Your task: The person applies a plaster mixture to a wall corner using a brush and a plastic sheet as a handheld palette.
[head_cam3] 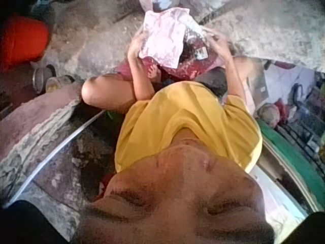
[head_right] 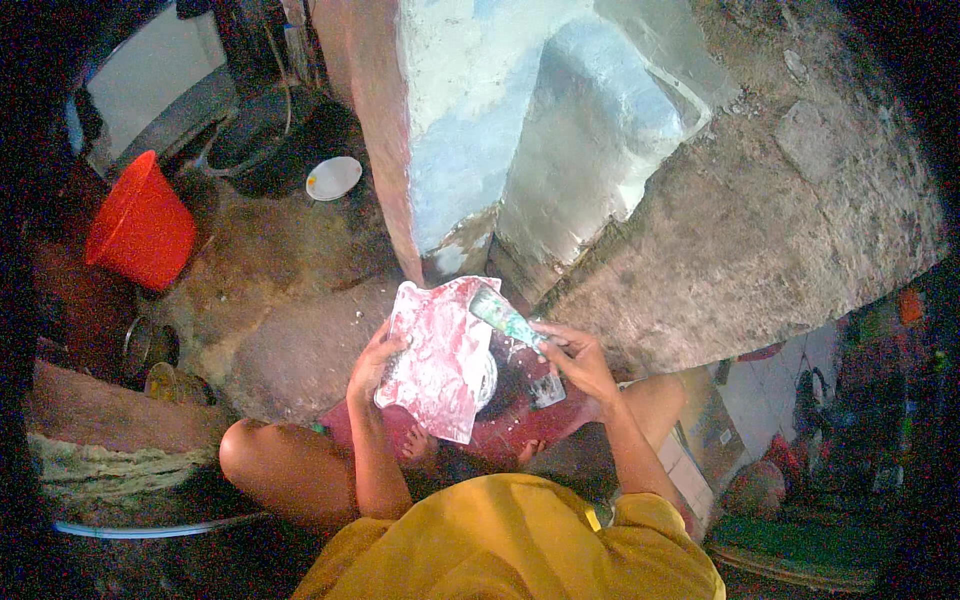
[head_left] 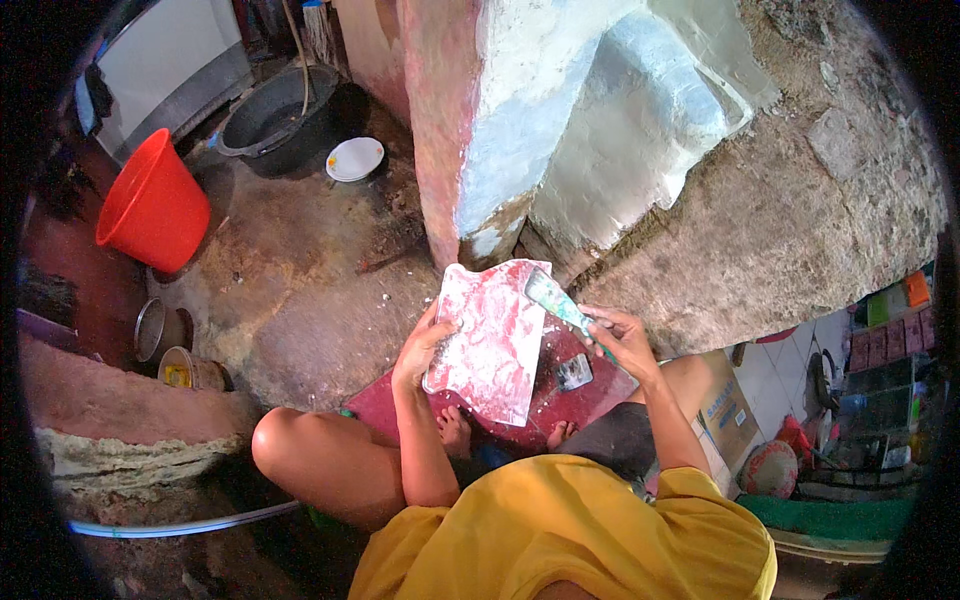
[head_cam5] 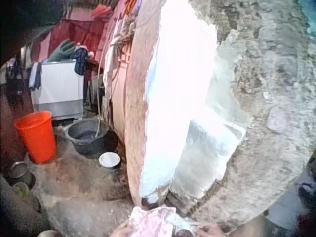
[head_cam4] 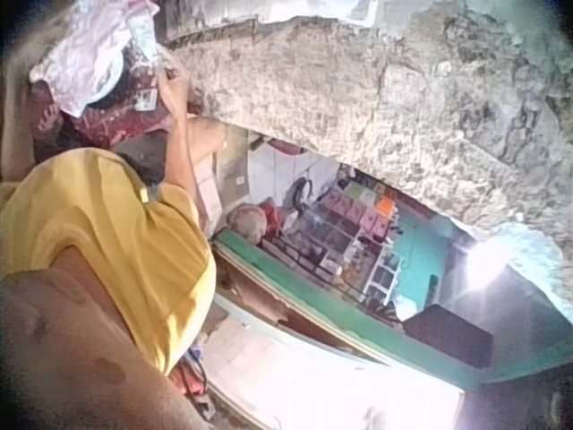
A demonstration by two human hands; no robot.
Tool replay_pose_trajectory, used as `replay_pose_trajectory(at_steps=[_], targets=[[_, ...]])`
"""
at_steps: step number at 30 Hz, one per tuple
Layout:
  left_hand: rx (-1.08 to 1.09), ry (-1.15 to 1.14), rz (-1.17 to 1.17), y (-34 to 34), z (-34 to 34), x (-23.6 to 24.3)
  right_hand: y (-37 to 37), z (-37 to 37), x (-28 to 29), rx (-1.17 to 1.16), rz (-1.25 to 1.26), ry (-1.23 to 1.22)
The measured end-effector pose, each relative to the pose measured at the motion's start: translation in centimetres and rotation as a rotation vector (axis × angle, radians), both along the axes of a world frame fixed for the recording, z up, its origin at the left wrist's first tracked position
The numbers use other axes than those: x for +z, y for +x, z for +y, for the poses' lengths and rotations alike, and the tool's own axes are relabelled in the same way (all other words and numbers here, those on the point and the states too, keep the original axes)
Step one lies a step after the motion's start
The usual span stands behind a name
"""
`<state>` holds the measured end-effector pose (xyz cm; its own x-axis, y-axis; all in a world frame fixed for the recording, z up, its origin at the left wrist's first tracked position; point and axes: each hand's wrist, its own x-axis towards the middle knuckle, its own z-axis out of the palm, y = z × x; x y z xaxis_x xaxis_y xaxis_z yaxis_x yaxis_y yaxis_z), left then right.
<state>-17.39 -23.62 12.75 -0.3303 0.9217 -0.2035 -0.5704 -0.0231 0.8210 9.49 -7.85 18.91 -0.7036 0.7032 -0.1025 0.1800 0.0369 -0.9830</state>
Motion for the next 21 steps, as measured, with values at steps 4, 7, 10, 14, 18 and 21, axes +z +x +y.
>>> replay_pose_trajectory(at_steps=[4,7,10,14,18,21], targets=[[0.037,-0.035,-0.008,-0.1,-0.5,0.9,-0.9,0.0,-1.1,-0.043,-0.016,0.086],[0.082,-0.005,-0.032,-0.3,-1.4,2.2,-0.3,0.2,-2.3,-0.023,-0.069,0.079],[0.092,-0.023,-0.07,-1.1,-2.2,2.5,1.4,-0.3,-2.3,0.003,-0.185,0.098],[0.081,-0.087,0.018,-0.9,-2.0,1.7,4.4,0.3,-3.9,-0.066,-0.185,0.081],[-0.179,-0.072,0.094,-0.7,-1.6,1.8,5.2,2.7,1.4,0.051,-0.316,0.233],[-0.373,-0.128,0.11,-0.6,-1.9,0.1,3.8,4.4,9.4,0.342,-0.485,0.295]])
